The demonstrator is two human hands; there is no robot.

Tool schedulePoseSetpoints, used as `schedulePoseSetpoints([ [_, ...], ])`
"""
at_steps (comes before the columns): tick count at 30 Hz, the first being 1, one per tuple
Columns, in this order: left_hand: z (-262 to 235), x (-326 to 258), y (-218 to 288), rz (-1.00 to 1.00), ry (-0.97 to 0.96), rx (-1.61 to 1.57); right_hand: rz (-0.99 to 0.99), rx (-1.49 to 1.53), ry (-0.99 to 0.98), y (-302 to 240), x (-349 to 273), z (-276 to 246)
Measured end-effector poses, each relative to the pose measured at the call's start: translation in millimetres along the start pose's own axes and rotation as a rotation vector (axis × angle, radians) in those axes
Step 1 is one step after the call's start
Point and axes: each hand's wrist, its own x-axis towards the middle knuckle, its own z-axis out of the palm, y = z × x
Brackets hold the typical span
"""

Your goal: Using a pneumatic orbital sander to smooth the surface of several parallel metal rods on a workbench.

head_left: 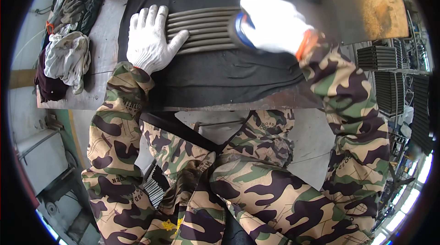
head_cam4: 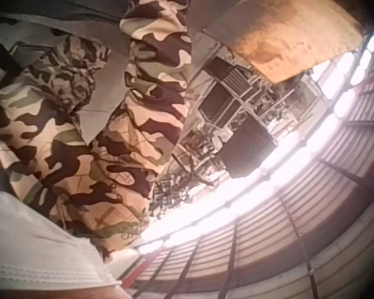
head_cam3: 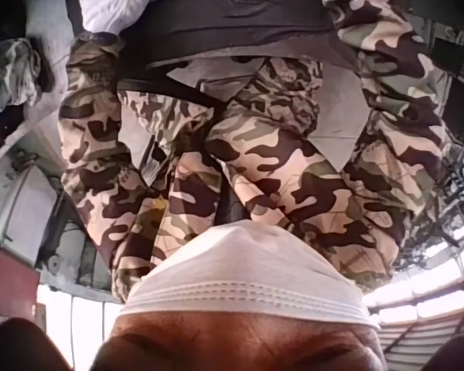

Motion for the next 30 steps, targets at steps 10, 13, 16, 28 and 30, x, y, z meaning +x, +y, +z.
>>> schedulePoseSetpoints([
  [10, -5, -7, 2, 0.02, 0.002, 0.024, 0.008, 0.053, -0.022, -10, 26, -6],
  [13, -1, -6, -1, 0.041, 0.053, 0.062, 0.02, 0.084, -0.062, -22, 18, -8],
  [16, -7, 1, 2, 0.067, 0.044, 0.023, -0.012, 0.085, -0.03, -20, 17, -8],
  [28, 15, 8, 9, 0.031, 0.135, 0.012, -0.103, 0.074, 0.168, 5, 23, -1],
  [30, 6, 6, 12, 0.031, 0.075, -0.044, -0.083, 0.029, 0.039, -9, 13, -4],
])
